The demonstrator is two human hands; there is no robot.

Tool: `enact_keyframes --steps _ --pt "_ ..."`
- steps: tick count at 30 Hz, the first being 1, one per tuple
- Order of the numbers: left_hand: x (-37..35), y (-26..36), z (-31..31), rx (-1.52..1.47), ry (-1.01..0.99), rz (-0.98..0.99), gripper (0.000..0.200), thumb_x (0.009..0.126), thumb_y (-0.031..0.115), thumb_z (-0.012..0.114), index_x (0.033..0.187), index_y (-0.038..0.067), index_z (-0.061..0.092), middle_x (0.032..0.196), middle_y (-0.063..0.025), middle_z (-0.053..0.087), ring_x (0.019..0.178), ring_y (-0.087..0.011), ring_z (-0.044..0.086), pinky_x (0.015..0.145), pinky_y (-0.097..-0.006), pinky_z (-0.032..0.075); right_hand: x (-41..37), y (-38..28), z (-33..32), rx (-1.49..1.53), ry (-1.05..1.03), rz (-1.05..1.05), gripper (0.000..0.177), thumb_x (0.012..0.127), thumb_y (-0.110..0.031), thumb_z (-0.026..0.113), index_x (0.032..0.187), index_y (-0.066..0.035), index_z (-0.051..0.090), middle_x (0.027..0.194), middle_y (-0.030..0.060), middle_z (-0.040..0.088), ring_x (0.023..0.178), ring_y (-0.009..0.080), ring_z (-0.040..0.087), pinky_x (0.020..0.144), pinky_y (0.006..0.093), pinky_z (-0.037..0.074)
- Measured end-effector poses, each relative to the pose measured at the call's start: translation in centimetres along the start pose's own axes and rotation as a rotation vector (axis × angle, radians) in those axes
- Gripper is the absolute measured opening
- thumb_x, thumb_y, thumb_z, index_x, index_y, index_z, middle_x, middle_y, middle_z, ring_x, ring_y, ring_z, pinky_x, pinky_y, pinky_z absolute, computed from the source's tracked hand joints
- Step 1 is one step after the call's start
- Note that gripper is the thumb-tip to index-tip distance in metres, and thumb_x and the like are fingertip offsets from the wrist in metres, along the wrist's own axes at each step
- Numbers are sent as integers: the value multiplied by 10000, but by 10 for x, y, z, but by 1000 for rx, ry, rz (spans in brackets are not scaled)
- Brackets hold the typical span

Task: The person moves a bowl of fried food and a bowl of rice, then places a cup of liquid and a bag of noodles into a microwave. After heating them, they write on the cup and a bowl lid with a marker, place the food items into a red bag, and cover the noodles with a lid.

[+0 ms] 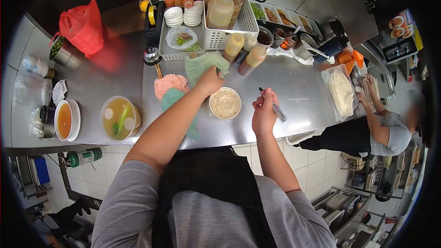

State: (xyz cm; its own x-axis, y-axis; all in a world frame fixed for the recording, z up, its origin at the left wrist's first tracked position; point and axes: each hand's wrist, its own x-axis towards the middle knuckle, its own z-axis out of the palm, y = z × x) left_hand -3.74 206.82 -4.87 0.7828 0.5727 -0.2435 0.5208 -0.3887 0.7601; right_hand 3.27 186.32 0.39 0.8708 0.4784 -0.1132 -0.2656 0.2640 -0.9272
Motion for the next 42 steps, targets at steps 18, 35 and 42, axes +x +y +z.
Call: enact_keyframes --steps 18,35,42 --pt "-96 -13 13 -548 397 241 164 917 81 644 948 7 502 889 -91 672 734 -130 601 659 -279 486 6 12 51 -683 -458 -44 296 862 -197 722 683 -27 559 634 4 573 547 53 444 500 238 358" --pt "-89 -20 19 -550 410 273 116 916 47 635 946 7 530 824 -82 651 729 -135 604 658 -286 491 1 20 63 -941 -616 -286 231 796 -171 740 710 -34 575 629 94 628 535 200 586 532 331 467" --pt "-91 -17 15 -528 382 272 148 917 47 634 911 11 490 852 -101 678 728 -138 619 652 -293 494 5 26 59 -900 -548 -289 246 791 -185 743 705 -24 578 607 113 614 513 239 578 513 342 464"
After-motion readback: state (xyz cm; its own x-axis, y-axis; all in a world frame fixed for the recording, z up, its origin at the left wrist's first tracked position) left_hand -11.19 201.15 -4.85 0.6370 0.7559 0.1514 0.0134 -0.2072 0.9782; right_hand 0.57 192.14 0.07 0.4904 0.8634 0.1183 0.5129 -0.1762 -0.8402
